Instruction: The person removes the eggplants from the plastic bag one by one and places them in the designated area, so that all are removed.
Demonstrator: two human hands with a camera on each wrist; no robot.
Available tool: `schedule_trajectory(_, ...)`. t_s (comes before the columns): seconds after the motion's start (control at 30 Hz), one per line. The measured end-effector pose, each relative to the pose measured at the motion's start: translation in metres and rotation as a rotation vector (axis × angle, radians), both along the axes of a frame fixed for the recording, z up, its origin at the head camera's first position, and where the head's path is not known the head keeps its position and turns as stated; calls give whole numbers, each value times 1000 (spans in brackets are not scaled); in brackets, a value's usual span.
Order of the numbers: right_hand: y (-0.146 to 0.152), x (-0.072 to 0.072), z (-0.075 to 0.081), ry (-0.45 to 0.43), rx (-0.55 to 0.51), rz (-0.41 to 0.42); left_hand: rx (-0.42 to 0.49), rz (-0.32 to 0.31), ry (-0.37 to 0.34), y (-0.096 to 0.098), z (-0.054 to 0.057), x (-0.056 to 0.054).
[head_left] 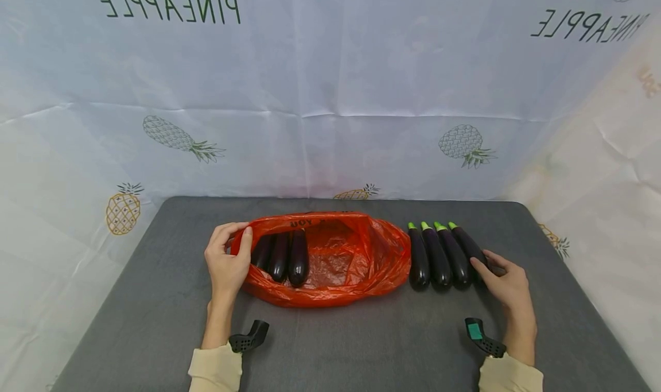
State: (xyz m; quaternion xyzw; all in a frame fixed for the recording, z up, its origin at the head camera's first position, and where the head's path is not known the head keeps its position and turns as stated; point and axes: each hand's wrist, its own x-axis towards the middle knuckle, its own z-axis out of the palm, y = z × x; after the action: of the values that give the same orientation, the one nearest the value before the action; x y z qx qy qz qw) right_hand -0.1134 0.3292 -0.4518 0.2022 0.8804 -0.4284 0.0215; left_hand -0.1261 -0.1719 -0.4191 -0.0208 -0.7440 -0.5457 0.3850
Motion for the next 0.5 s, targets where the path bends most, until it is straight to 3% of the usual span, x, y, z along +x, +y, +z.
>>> schedule_trajectory(0.4,-4,2,4,42,32,-39,-4,7,-2,-1,-1,-1)
schedule_trajectory(0.5,-6,4,8,94,46,-59,-1,5,-5,-1,0,0)
